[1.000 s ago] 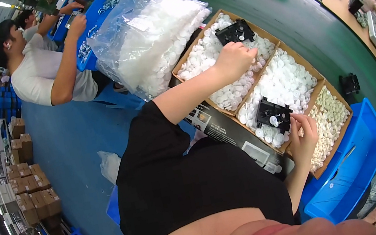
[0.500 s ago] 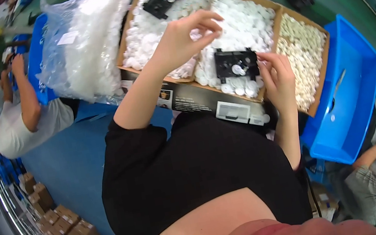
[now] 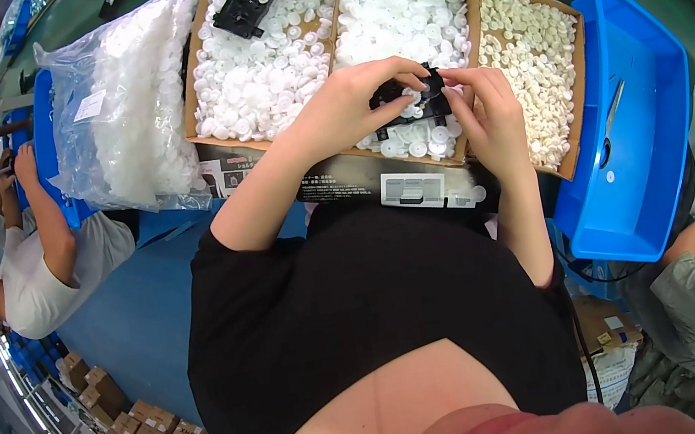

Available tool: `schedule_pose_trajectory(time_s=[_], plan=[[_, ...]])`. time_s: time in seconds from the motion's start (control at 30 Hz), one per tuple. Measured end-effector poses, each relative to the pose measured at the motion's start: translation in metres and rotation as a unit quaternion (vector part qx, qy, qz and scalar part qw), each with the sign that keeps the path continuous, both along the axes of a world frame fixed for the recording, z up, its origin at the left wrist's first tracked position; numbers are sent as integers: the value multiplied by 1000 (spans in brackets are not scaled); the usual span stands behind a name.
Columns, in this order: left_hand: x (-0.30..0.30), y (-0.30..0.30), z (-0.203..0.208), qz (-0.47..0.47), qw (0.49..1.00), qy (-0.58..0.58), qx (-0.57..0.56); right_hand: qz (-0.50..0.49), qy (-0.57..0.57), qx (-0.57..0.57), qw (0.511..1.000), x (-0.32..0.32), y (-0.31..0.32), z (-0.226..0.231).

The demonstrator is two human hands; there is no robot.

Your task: Assembling electronic components by placing small white parts into black plastic housings at a factory workstation.

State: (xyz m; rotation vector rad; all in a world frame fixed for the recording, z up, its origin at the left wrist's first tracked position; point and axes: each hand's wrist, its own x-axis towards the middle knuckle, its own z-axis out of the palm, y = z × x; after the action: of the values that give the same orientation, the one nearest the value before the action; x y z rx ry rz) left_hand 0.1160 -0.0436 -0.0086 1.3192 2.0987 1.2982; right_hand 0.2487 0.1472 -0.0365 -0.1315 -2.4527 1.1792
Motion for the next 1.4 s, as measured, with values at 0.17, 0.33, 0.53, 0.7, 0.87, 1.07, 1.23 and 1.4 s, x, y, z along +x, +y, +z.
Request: schedule_pose_trajectory(time_s=[0.17,0.33,0.53,0.7,0.87,1.07,1.23,1.4], plan=[[4,3,-2,31,999,14,15,-4,-4,1,1000,0,0,0],[3,0,-6,32,999,27,14,-3,10,9,1000,-1,0,-1],[-1,-3,-9,15,984,173,-27,-6,-10,7,1000,-1,1,-1],[1,-2,-12,50,997,61,25,-5,0,7,1000,-1,1,-4],[6,1,-11,47,997,7,53,-5,4,9,1000,-1,1,-2],[3,-2,-11,42,997,16,56,-5,-3,10,1000,-1,1,-2],[2,-6,-5,24,997,71,11,-4,-4,11,1000,-1,1,-2],[1,-8,-5,3,996,94,2,-6,-16,9,1000,-1,0,0]])
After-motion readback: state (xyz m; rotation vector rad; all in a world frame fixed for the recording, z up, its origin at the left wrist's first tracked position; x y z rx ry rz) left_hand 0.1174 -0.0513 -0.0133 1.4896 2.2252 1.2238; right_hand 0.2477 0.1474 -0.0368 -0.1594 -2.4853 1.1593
